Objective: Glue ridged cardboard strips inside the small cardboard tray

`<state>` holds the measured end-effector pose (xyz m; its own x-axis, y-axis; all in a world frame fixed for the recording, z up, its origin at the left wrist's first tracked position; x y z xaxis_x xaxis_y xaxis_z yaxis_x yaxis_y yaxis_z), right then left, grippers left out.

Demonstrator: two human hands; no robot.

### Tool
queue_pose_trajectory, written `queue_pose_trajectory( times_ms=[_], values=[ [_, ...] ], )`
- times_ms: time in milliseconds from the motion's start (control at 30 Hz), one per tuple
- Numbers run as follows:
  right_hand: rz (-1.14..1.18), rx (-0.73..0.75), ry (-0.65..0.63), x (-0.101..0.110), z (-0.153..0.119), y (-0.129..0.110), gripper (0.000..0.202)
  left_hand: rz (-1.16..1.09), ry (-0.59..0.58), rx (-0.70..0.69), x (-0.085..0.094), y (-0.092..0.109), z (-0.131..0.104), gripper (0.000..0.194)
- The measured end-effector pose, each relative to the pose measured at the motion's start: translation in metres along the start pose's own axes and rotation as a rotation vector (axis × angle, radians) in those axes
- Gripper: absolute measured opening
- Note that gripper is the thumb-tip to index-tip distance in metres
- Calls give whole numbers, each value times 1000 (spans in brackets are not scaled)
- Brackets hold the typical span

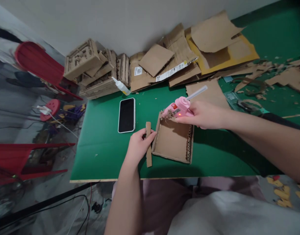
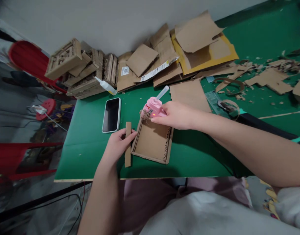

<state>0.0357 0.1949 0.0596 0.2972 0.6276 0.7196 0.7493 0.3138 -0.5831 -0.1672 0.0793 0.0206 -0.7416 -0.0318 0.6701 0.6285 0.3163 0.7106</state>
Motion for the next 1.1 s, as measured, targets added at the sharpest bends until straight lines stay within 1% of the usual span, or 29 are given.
queue_pose_trajectory(
  times_ms=[100, 267, 367, 467, 633, 700, 800, 900, 933, 1000, 1067, 1100],
  values=[
    [-9, -15, -15, 0, -1, -1, 45, -5, -2, 0, 0, -1, 0, 29],
    [-24, -14, -76, -3, -1, -4, 45, -4, -5, -3, -1, -1, 0, 30],
    [-24, -36, -75, 0, -2, -6, 43, 3, -5, 2, -1, 0, -1, 31],
    [21, -54, -87, 5, -4, -6, 40, -21, 17, 15, 5, 1, -3, 31],
    [191, -82, -91, 13, -8, -4, 34, -74, 190, 61, 24, -2, -10, 36],
    [204, -75, -98, 14, -8, -2, 35, -44, 217, 80, 25, -3, -13, 38],
    [171, -26, -85, 14, -4, 3, 39, 140, 242, 59, 20, -1, -18, 38],
    [128, 31, -76, 13, 1, 10, 41, 348, 310, 19, 14, 2, -21, 40],
    [116, 41, -72, 13, 3, 12, 41, 409, 349, 14, 13, 3, -24, 42],
    [112, 57, -50, 13, 4, 13, 41, 528, 466, -13, 11, 11, -33, 48],
    [124, 71, -37, 13, 3, 12, 40, 614, 582, -99, 2, 26, -50, 51],
    [126, 78, -35, 13, 3, 11, 40, 603, 598, -170, -7, 35, -61, 46]
  ],
)
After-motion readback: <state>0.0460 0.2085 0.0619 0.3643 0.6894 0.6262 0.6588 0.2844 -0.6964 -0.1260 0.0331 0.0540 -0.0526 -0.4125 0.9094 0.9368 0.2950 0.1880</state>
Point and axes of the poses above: each hand's wrist, its own z-axis towards the middle knuckle, its own x-axis out of the back of the hand, y = z × x, the point moved 3 cm from there along z, towards the middle knuckle, and after that the axes turned 3 degrees about -x, right-handed, at the moved point
